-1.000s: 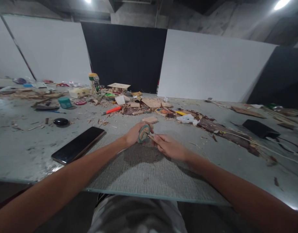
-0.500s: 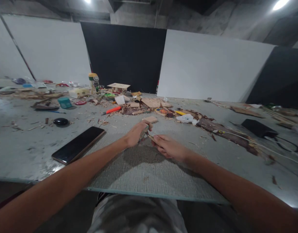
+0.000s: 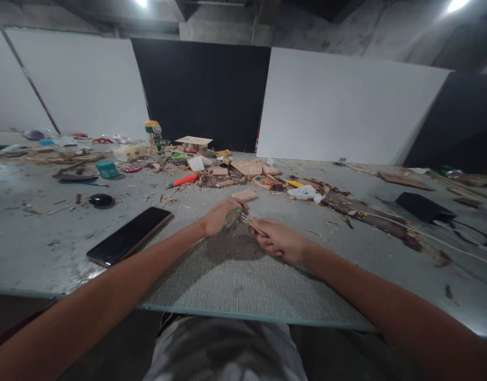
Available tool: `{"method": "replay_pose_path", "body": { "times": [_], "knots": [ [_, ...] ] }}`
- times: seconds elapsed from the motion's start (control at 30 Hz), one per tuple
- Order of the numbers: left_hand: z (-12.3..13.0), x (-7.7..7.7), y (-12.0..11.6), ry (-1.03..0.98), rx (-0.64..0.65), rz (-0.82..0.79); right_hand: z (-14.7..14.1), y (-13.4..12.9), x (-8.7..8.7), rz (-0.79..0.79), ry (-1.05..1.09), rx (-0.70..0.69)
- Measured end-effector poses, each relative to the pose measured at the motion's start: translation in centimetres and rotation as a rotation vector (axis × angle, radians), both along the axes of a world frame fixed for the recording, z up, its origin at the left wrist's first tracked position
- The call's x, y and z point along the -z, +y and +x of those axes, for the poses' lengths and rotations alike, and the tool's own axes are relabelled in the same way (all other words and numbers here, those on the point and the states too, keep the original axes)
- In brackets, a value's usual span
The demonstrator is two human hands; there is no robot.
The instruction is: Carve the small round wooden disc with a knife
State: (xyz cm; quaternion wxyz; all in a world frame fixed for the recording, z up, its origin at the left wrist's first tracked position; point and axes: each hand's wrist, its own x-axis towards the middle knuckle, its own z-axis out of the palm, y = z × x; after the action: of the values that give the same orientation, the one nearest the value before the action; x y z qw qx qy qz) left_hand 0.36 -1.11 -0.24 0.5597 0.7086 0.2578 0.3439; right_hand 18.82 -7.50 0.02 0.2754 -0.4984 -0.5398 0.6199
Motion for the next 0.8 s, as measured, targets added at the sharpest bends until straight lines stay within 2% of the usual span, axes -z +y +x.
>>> {"method": "replay_pose_path", "body": {
  "times": [0.1,0.27,0.47,0.6,0.67,0.8],
  "knots": [
    [-0.08,0.27,0.41,-0.037,-0.019,-0.06,-0.07,-0.13,-0.15,0.009,-0.021,-0.007],
    [-0.07,0.34,0.22,-0.002,-0.029,0.016,-0.26,-0.3,-0.17,0.077,-0.089,-0.061],
    [0.05,0.27,0.3,0.019,-0.015,-0.031,0.09,0.19,0.09,-0.012,0.011,-0.035],
    [0.12,0.46,0.36,-0.012,-0.008,-0.042,-0.14,-0.33,0.05,0.086,-0.077,-0.057],
    [0.17,0.55,0.29,-0.001,-0.007,-0.01,-0.34,-0.63,0.1,0.12,-0.089,-0.039],
    [0.19,0.78,0.26,-0.002,0.001,-0.004,-0.48,-0.74,0.34,0.092,-0.019,0.022]
  ]
}}
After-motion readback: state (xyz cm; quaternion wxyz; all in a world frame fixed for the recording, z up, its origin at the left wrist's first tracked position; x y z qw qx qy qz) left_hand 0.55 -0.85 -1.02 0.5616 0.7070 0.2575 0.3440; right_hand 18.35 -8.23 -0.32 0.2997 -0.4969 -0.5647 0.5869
